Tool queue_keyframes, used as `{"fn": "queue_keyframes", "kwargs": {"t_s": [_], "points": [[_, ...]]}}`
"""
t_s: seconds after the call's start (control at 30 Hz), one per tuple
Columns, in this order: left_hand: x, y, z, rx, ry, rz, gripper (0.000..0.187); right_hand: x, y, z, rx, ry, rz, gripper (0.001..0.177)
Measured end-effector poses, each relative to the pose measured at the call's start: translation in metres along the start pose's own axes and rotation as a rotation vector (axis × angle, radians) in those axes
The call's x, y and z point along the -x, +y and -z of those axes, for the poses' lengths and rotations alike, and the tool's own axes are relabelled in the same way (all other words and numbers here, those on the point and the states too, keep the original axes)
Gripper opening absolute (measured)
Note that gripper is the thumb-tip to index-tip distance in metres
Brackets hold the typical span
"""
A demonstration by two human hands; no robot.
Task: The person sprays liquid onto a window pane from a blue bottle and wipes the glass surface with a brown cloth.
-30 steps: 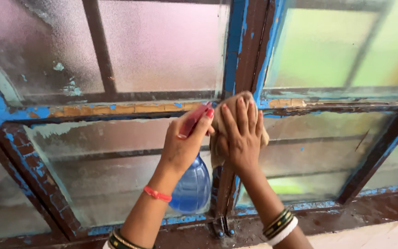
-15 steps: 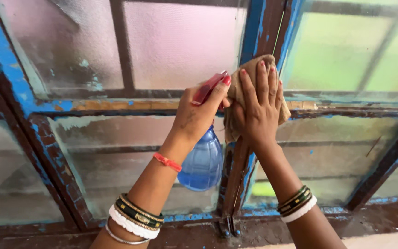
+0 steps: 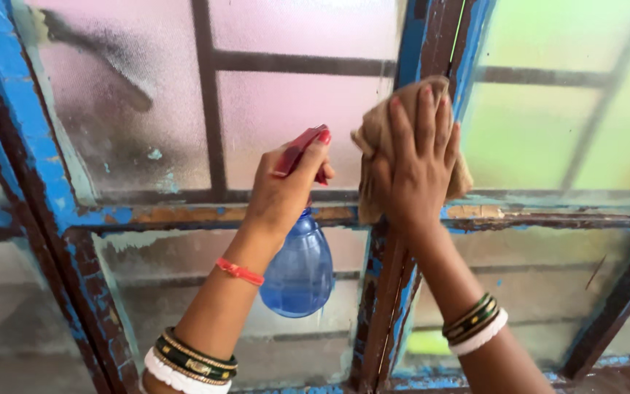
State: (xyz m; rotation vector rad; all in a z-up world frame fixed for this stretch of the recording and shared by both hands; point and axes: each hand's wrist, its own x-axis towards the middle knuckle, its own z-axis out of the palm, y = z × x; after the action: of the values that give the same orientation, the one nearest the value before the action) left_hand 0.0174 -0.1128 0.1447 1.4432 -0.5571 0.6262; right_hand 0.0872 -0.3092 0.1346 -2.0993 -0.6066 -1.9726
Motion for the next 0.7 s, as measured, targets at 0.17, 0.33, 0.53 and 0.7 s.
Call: {"fn": "queue_keyframes", "kwargs": {"t_s": [0.17,0.33,0.53,0.7], "points": [[-0.01,0.01,0.021,0.033,0.024,-0.013,0.041,0.007,-0.018,-0.004,0.042,-0.023,-0.033,0.064],[-0.02,0.013,0.042,0.082,0.025,-0.09,0.039,-0.026,-0.042,-0.023,0.091,-0.014,-0.075,0.066],[-0.019,0.02,0.063,0.064,0.053,-0.077,0.037,-0.029,-0.097,-0.057,-0.004,-0.053,0.062,0.07],[-0.009,0.03,0.082,0.036,0.048,0.016,0.041,-0.011,-0.099,-0.048,0.02,-0.081,0.145,0.067]]}}
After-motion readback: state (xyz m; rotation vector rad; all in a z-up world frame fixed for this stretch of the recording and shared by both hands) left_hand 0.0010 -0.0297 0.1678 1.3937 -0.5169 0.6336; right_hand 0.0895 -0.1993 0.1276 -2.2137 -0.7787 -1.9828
